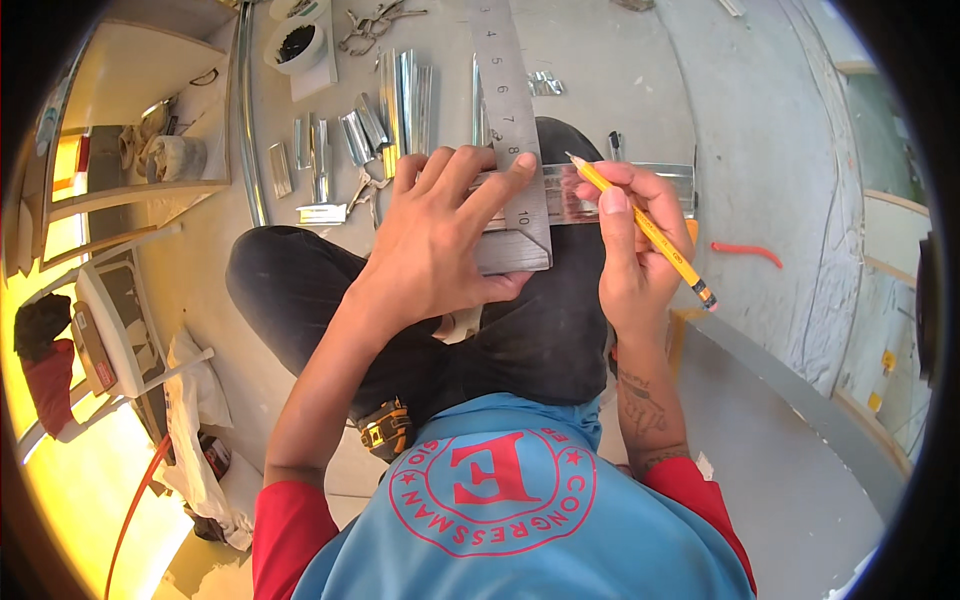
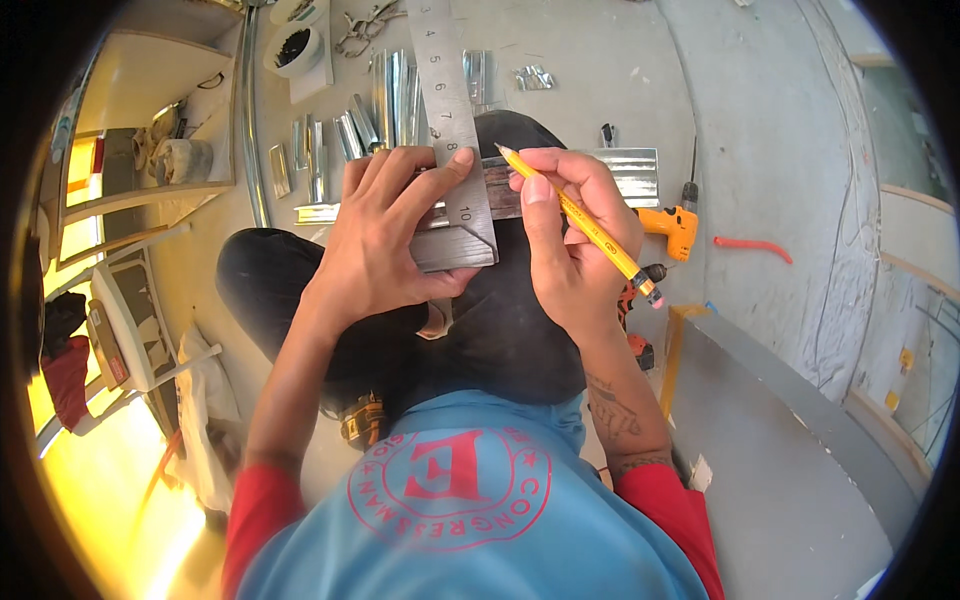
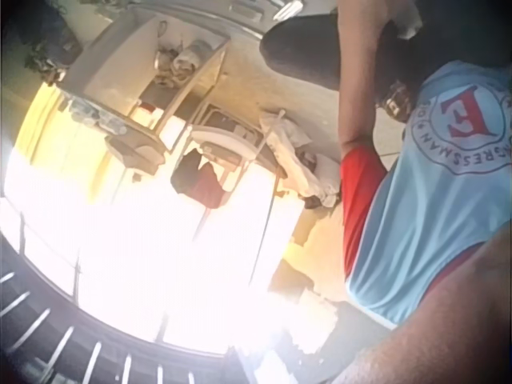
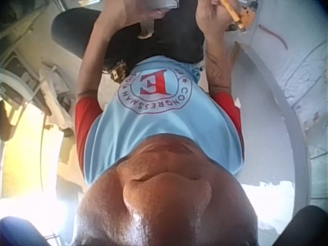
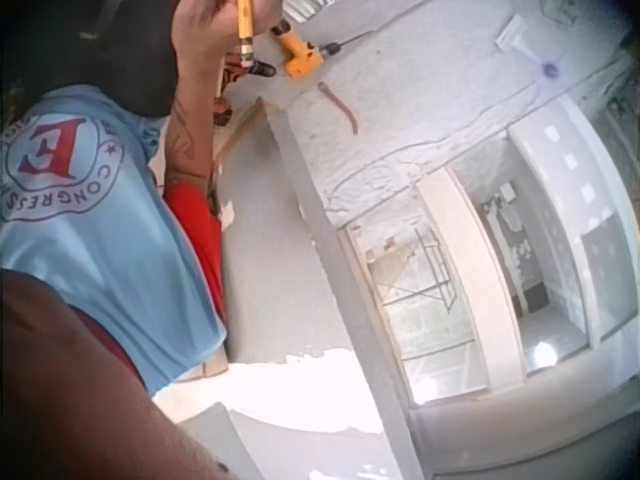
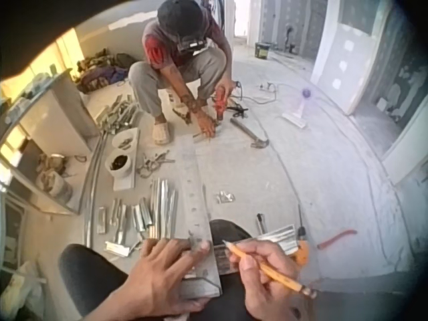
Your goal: The person is measuring a metal stud with a tape measure and pencil, then cutting it with metal snips.
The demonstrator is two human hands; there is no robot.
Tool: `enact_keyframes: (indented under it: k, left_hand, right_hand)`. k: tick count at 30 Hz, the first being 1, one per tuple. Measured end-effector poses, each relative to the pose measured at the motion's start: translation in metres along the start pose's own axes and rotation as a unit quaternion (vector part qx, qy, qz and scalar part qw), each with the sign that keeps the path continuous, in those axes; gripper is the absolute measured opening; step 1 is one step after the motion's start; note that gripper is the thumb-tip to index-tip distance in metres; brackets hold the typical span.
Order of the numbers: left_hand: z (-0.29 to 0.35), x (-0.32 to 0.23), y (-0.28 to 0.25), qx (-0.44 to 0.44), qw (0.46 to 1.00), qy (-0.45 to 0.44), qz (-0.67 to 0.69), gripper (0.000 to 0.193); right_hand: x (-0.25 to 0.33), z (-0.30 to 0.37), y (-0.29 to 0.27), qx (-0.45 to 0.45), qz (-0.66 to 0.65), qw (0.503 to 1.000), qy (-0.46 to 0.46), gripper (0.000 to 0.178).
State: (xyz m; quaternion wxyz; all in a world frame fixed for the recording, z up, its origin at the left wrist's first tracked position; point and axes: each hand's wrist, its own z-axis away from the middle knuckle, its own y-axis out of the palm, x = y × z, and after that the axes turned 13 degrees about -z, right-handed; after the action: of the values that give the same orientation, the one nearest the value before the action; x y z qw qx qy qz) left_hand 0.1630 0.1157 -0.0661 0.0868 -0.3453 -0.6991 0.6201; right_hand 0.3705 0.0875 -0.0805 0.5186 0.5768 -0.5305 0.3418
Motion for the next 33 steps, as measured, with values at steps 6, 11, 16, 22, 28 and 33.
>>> enact_keyframes:
  k: [6, 11, 16, 22, 28, 33]
  left_hand:
    - [-0.0003, 0.0005, -0.0002, 0.001, 1.000, 0.004, -0.008, 0.097]
    - [0.0006, -0.0007, -0.0006, 0.011, 1.000, -0.010, 0.003, 0.096]
    - [-0.0002, 0.0003, 0.0012, 0.007, 1.000, -0.007, -0.003, 0.097]
    - [0.0003, 0.0020, 0.0036, -0.001, 1.000, 0.003, -0.003, 0.097]
    - [0.0009, 0.0008, 0.0013, 0.011, 1.000, -0.006, -0.003, 0.102]
    - [0.0025, 0.0013, 0.0037, 0.004, 1.000, -0.007, 0.005, 0.102]
  right_hand:
    - [-0.0075, -0.0013, 0.0011, -0.004, 0.032, 0.998, -0.044, 0.017]
    - [0.0012, -0.0045, 0.0018, 0.020, 0.172, 0.979, -0.107, 0.012]
    - [-0.0035, -0.0052, 0.0009, 0.050, 0.228, 0.959, -0.160, 0.014]
    - [-0.0049, -0.0064, 0.0045, 0.053, 0.242, 0.954, -0.167, 0.014]
    - [-0.0033, -0.0069, 0.0052, 0.058, 0.256, 0.949, -0.176, 0.014]
    - [-0.0029, -0.0071, 0.0053, 0.065, 0.256, 0.949, -0.174, 0.014]
